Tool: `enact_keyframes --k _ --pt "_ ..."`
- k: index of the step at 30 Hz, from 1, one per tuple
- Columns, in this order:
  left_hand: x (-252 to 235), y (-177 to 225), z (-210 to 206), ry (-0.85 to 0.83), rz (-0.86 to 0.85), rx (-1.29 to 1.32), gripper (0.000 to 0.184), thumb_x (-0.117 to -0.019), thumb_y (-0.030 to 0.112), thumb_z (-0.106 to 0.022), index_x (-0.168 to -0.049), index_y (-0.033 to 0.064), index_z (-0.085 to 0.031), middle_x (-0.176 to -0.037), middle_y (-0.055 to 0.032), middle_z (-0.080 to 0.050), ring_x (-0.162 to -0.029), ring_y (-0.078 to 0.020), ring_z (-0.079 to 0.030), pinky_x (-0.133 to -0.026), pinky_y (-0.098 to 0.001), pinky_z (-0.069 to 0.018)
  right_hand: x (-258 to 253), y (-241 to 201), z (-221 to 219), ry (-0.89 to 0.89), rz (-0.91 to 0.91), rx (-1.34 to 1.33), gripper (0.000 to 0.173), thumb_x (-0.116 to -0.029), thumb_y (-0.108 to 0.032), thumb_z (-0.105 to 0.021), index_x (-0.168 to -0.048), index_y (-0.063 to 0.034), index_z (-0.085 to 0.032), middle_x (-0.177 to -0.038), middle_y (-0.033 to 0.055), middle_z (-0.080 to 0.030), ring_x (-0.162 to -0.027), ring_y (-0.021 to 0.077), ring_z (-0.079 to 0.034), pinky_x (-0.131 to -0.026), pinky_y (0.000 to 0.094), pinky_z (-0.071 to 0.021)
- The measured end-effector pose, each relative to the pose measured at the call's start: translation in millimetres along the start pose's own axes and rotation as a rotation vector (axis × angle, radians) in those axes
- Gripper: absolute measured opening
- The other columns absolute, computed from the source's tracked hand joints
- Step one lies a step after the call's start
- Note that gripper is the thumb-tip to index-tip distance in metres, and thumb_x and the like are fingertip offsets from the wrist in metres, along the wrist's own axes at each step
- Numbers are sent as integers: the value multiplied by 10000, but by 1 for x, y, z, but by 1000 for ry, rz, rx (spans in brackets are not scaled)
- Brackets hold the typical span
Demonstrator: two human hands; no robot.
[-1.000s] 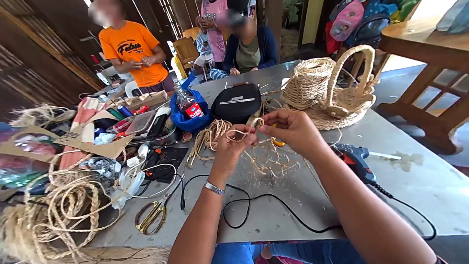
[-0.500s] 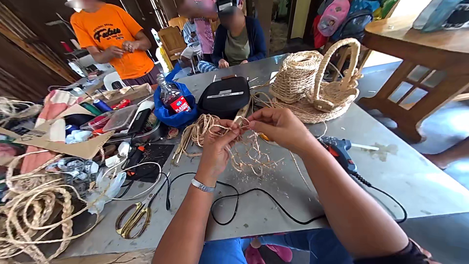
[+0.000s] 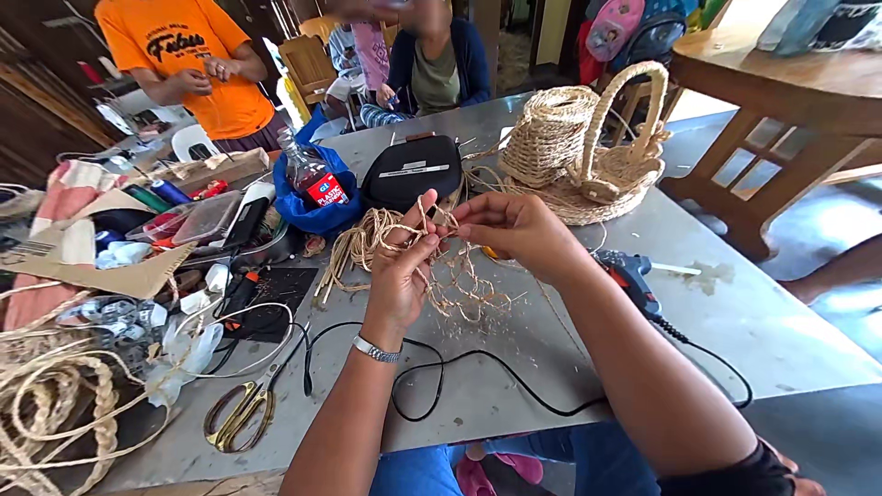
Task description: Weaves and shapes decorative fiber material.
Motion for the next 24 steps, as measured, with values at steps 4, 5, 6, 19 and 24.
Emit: enact_keyframes --k 4,5,6,19,24 --pt "0 -1 2 34 -4 4 465 -1013 14 -547 -1464 127 -565 -1203 -30 -654 -952 -118 -670 -803 -270 -590 3 2 -1 -15 -27 -45 184 -989 -104 -669 -1164 -83 -719 -987 17 -756 -648 31 -607 -493 167 -428" --pt "0 -1 2 44 -2 4 459 -1011 10 -550 -1453 131 -580 -1238 -26 -654 -956 -112 -670 -800 -265 -589 4 1 -2 -13 -26 -33 178 -994 -106 -664 -1162 -90 -721 -982 16 -755 -638 35 -605 -484 168 -427" --pt "0 -1 2 42 -5 6 452 -1013 6 -543 -1446 128 -584 -1233 -27 -645 -946 -112 -667 -795 -263 -589 5 0 -2 -5 -18 -12 167 -999 -106 -658 -1152 -90 -723 -963 16 -751 -611 35 -585 -470 169 -415" --pt "-2 -8 0 62 -7 -37 399 -988 -50 -523 -1340 84 -656 -1279 -51 -655 -959 -117 -670 -827 -286 -579 1 7 -3 -41 -40 97 129 -1012 -73 -617 -1092 -67 -718 -885 22 -701 -636 70 -587 -566 215 -490" --pt "-1 -8 0 54 -11 -14 424 -991 -35 -531 -1379 102 -633 -1207 -46 -665 -916 -110 -661 -798 -271 -577 2 5 -4 -24 -5 135 136 -1013 -132 -631 -1088 -112 -742 -913 -3 -702 -620 64 -553 -542 218 -451"
Point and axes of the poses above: each hand's wrist, its own x-axis away from the middle knuckle, its own z-axis out of the back of the hand, y = z × x, the point moved 4 cm from there along -x, towards the middle knuckle
